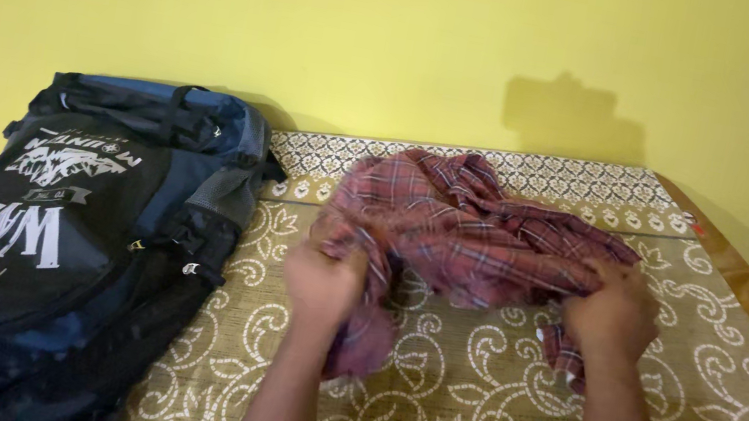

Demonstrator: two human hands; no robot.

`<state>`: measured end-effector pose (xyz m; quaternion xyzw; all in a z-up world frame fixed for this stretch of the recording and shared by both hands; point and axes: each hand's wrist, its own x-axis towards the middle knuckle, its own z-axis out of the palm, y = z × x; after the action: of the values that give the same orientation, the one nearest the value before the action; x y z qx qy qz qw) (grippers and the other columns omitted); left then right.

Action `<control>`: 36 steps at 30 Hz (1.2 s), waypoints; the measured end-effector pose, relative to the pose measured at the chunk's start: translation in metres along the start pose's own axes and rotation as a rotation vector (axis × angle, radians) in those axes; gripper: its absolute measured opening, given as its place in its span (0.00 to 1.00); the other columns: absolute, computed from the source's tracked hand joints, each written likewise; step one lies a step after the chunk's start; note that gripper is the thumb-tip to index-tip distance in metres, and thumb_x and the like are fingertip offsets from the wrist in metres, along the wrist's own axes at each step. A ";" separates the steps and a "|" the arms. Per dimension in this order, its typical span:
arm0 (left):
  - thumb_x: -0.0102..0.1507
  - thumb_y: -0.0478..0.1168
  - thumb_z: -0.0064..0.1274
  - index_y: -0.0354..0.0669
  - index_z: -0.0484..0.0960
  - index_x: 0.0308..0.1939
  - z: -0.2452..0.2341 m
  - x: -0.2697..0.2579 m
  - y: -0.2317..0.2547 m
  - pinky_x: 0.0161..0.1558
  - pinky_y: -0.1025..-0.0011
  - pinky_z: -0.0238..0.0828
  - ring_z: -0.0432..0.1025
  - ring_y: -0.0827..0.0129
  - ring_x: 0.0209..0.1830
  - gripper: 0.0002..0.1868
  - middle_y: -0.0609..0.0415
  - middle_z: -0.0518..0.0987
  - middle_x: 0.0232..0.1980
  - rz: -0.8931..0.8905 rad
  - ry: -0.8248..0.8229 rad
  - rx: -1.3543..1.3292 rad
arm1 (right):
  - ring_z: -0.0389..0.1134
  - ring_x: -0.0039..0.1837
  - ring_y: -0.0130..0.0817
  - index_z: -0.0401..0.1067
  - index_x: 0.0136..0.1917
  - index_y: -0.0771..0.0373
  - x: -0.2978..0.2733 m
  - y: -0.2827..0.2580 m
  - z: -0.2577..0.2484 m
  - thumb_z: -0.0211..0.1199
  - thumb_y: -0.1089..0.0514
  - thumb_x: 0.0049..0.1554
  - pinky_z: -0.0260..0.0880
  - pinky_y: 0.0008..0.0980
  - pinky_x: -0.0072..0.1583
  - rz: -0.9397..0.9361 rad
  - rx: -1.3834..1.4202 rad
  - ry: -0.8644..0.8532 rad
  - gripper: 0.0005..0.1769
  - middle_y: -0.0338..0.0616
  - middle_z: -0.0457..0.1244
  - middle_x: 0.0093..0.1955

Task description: The person folds a red plaid shirt on a bed. They smooth the fabric, fold the sleeves inward, and fold the shirt in half. The shirt remains on the bed next to a black backpack.

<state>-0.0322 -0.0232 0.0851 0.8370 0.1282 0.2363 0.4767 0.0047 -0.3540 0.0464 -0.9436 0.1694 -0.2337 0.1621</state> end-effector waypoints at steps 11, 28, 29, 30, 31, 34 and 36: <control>0.70 0.20 0.50 0.41 0.72 0.49 -0.101 0.028 -0.028 0.53 0.73 0.76 0.72 0.73 0.48 0.13 0.55 0.74 0.47 0.466 0.991 -0.928 | 0.73 0.60 0.33 0.75 0.62 0.59 0.009 -0.022 -0.020 0.57 0.71 0.57 0.75 0.32 0.61 0.053 1.104 0.227 0.21 0.43 0.70 0.61; 0.49 0.50 0.73 0.57 0.82 0.58 -0.071 -0.010 0.043 0.73 0.52 0.56 0.72 0.61 0.64 0.33 0.58 0.81 0.59 0.291 -0.422 0.320 | 0.71 0.56 0.44 0.80 0.54 0.59 0.025 0.046 -0.010 0.59 0.68 0.60 0.72 0.44 0.59 -0.254 0.269 0.437 0.12 0.51 0.71 0.50; 0.47 0.50 0.74 0.56 0.79 0.61 -0.063 -0.015 0.048 0.72 0.53 0.61 0.69 0.60 0.69 0.38 0.56 0.78 0.66 0.444 -0.555 0.167 | 0.72 0.55 0.45 0.81 0.51 0.56 0.025 0.039 -0.004 0.61 0.66 0.60 0.71 0.45 0.57 -0.300 0.263 0.303 0.11 0.50 0.72 0.48; 0.46 0.47 0.75 0.57 0.75 0.65 -0.054 -0.020 0.051 0.72 0.49 0.55 0.63 0.57 0.72 0.43 0.55 0.72 0.71 0.469 -0.640 0.219 | 0.72 0.55 0.45 0.82 0.52 0.53 0.023 0.033 0.000 0.61 0.61 0.62 0.71 0.45 0.57 -0.239 0.278 0.083 0.10 0.49 0.72 0.52; 0.45 0.45 0.75 0.57 0.71 0.70 -0.044 -0.024 0.053 0.72 0.46 0.48 0.57 0.54 0.76 0.49 0.53 0.65 0.75 0.496 -0.722 0.275 | 0.73 0.55 0.44 0.83 0.53 0.50 0.023 0.025 0.003 0.62 0.57 0.63 0.71 0.46 0.57 -0.180 0.294 -0.133 0.10 0.48 0.73 0.57; 0.44 0.44 0.77 0.63 0.59 0.79 -0.022 -0.020 0.045 0.70 0.34 0.37 0.47 0.47 0.81 0.62 0.51 0.53 0.83 0.438 -0.761 0.585 | 0.74 0.58 0.45 0.73 0.69 0.42 0.012 0.005 0.007 0.59 0.53 0.56 0.78 0.48 0.62 -0.195 0.408 -0.535 0.27 0.46 0.70 0.64; 0.47 0.46 0.76 0.68 0.58 0.78 -0.015 -0.013 0.031 0.70 0.31 0.38 0.49 0.48 0.80 0.59 0.52 0.56 0.80 0.324 -0.722 0.745 | 0.54 0.73 0.56 0.60 0.77 0.43 0.006 -0.006 0.004 0.77 0.46 0.41 0.53 0.64 0.69 -0.442 0.082 -0.584 0.53 0.47 0.52 0.78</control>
<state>-0.0519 -0.0338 0.1149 0.9863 -0.0993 -0.0573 0.1188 0.0130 -0.3501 0.0472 -0.9770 -0.1015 0.0094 0.1871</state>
